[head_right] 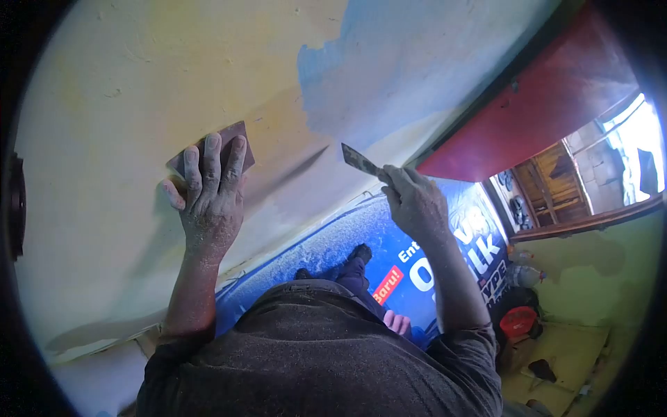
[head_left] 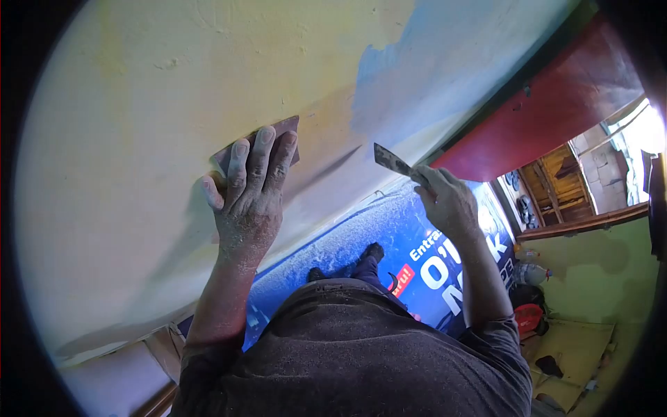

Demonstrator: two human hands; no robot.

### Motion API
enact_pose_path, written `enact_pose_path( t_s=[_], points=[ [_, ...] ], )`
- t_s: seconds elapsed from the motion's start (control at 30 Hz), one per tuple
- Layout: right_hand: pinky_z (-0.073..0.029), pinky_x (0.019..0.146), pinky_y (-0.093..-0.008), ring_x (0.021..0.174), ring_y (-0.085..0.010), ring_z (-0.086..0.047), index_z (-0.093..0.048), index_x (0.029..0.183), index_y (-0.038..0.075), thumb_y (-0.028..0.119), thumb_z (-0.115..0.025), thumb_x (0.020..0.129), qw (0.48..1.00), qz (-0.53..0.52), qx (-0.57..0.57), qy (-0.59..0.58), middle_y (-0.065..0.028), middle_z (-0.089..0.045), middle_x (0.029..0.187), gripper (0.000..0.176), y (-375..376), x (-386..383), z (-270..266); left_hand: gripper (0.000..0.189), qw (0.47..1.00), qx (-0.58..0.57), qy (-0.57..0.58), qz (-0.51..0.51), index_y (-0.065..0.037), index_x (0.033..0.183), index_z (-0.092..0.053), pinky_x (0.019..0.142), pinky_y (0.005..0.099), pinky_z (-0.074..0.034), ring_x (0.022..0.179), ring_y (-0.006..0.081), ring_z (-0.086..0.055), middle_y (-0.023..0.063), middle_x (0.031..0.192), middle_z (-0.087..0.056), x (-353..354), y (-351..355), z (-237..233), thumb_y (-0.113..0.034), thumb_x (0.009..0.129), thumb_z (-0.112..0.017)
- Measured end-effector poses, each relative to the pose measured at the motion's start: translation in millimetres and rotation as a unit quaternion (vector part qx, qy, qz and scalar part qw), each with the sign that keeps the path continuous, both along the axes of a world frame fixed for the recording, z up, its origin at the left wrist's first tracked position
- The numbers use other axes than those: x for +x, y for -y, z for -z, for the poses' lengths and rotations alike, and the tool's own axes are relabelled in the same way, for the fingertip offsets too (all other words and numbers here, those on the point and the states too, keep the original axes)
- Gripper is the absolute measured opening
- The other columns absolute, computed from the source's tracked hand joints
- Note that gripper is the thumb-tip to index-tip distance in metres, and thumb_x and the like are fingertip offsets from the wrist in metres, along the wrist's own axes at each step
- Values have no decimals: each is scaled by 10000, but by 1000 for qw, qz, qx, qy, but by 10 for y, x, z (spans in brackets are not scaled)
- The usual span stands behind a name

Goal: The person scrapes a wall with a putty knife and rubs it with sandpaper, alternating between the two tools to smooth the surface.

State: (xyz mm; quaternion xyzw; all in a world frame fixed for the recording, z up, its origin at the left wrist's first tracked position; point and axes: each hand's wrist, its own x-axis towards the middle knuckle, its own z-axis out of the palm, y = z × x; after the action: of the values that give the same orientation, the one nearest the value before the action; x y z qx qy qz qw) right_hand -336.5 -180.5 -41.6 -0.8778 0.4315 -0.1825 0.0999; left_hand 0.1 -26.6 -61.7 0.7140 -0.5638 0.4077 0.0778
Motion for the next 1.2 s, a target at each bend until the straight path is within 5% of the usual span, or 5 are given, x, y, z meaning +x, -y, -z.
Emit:
enact_pose_path(
  t_s=[0.27,0.37,0.9,0.93,1.2],
  points=[
    [-625,852,-449,998,-259,-780,-792,1278,170,88,-733,987,981,-120,-82,-130,-48,-720,1074,308,270,-73,-634,629,992,7,-109,67,-350,1647,-607,1329,634,134,1730,245,-226,-38,1826,-406,-42,-29,-84,-262,1040,-746],
    [-629,866,-437,986,-252,-761,-793,1283,151,83,-724,978,975,-145,-115,-126,-46,-701,1063,320,378,-21,-812,793,997,18,-51,55,-285,1692,-551,1237,665,-91,1624,369,-339,106,1806,-407,-27,-39,-111,-394,963,-842],
    [-616,796,-384,914,-213,-685,-832,1224,126,15,-726,937,967,-192,-158,-55,-44,-645,967,326,710,211,-780,753,998,50,-27,-1,-244,1641,-566,1092,774,-275,1520,557,-349,233,1757,-362,-83,-117,-125,-458,979,-854],
    [-624,781,-375,913,-214,-698,-833,1234,135,18,-743,926,967,-190,-161,-54,-40,-666,975,341,701,218,-790,663,997,38,-67,14,-339,1652,-586,1243,779,130,1721,486,-71,107,1878,-243,-34,-119,-39,-490,1037,-780],
    [-595,730,-323,866,-168,-670,-842,1147,104,48,-751,961,970,-187,-156,-18,-28,-654,939,214,667,274,-939,666,998,60,-9,-11,-220,1590,-619,1190,822,-121,1552,591,-280,245,1752,-339,-27,-151,-59,-574,1041,-751]
  ],
)
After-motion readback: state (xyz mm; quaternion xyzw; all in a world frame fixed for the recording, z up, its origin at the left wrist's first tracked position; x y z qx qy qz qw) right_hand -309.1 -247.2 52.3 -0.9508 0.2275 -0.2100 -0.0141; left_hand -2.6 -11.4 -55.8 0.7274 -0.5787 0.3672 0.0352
